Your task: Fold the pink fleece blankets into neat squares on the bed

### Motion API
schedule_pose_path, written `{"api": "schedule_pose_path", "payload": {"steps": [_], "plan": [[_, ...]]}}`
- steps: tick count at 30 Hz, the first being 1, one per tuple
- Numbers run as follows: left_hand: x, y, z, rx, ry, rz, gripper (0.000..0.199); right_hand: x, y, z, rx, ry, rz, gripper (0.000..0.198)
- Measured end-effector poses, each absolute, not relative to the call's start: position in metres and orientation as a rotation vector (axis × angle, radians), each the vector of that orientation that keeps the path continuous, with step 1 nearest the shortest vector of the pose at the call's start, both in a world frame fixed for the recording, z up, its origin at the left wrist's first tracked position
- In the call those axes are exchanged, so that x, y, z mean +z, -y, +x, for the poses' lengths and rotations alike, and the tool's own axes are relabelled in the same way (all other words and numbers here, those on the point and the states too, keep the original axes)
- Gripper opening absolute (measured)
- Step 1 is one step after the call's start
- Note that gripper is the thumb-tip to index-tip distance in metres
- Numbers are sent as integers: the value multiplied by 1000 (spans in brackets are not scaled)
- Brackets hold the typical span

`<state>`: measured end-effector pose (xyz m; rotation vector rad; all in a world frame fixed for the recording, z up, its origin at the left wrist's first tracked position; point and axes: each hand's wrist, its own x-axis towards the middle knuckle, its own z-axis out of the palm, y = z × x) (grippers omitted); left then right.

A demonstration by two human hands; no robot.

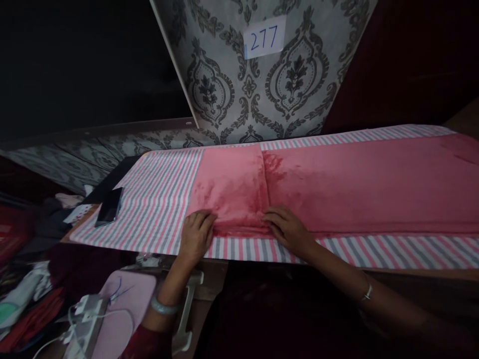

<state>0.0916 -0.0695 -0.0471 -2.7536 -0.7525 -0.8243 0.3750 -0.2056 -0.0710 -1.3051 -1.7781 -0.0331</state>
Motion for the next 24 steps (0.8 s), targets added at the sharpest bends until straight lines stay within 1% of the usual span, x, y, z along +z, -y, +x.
{"api": "schedule_pose_path", "payload": {"steps": [3, 10, 14, 19, 24], "plan": [[-42, 65, 79, -861, 834, -2787, 29, -73, 206, 377, 2, 1790, -1347, 34], [-27, 58, 54, -956, 872, -3033, 27, -72, 206, 381, 89, 1826, -1339, 34], [-29, 56, 55, -981, 864, -2989, 22, -71, 205, 381, 109, 1828, -1336, 33], [-39, 51, 59, -846, 851, -2707, 19, -72, 207, 378, 18, 1824, -1326, 32], [-38, 54, 53, -748, 836, -2761, 21, -68, 209, 377, -32, 1859, -1313, 31]]}}
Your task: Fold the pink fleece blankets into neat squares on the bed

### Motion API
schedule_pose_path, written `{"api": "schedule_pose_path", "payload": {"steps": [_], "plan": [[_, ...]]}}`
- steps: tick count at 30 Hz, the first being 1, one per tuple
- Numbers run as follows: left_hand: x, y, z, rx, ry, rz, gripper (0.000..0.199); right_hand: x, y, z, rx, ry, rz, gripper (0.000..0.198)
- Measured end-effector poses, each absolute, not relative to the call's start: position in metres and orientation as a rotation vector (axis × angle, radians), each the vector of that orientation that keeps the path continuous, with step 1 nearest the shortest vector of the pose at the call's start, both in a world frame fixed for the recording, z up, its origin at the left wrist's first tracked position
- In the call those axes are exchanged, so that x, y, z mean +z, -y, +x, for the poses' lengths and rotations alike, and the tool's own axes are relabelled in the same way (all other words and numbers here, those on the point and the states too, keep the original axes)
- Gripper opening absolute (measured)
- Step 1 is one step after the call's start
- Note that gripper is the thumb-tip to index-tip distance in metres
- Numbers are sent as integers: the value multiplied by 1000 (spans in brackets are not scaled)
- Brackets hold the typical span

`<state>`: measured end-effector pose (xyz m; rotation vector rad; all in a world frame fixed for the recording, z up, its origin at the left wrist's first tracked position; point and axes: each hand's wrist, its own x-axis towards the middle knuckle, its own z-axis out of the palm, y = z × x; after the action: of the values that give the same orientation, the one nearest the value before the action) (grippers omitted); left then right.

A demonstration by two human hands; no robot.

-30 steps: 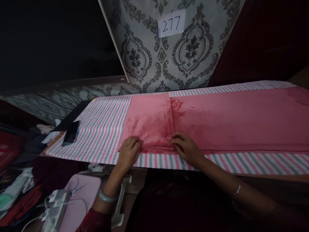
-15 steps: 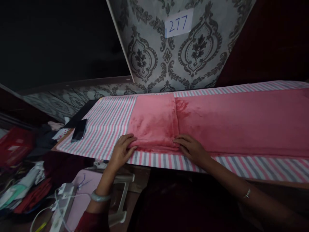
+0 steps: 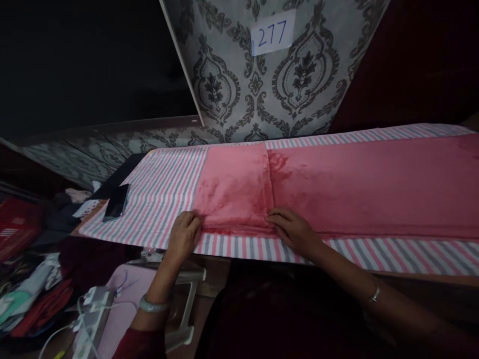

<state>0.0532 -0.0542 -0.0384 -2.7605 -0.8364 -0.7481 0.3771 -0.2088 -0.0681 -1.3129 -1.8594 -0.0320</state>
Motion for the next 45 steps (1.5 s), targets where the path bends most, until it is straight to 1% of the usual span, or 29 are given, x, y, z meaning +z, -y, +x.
{"api": "schedule_pose_path", "payload": {"steps": [4, 8, 11, 14, 17, 21, 24, 26, 29, 31, 34, 38, 43, 45], "plan": [[-23, 61, 53, -827, 886, -2866, 22, -68, 209, 377, 11, 1848, -1321, 33], [-10, 67, 82, -986, 820, -2852, 34, -69, 207, 377, -8, 1858, -1314, 35], [-9, 76, 120, -955, 700, -2859, 42, -67, 206, 375, -59, 1864, -1305, 34], [-19, 93, 157, -870, 531, -2913, 45, -65, 207, 373, -39, 1834, -1293, 32], [-36, 109, 179, -777, 405, -3032, 43, -64, 207, 377, 93, 1798, -1262, 34], [-54, 112, 187, -745, 464, -3054, 42, -58, 195, 398, 326, 1701, -1243, 29], [-59, 107, 187, -733, 492, -3018, 48, -46, 167, 421, 483, 1435, -1350, 21], [-59, 106, 189, -721, 490, -2988, 50, -35, 140, 435, 684, 1141, -1414, 19], [-58, 106, 190, -742, 490, -2980, 46, -21, 95, 447, 984, 781, -1457, 36], [-60, 106, 191, -781, 493, -2980, 43, -14, 69, 450, 1062, 710, -1460, 45], [-67, 105, 190, -831, 512, -2961, 44, -10, 40, 451, 1099, 704, -1456, 49], [-71, 104, 189, -862, 541, -2980, 46, -5, 15, 450, 1064, 727, -1463, 46], [-66, 107, 190, -1023, 496, -2967, 38, -2, -14, 450, 888, 782, -1534, 65], [-64, 109, 191, -1092, 478, -2937, 34, -6, -23, 449, 790, 826, -1578, 68]]}}
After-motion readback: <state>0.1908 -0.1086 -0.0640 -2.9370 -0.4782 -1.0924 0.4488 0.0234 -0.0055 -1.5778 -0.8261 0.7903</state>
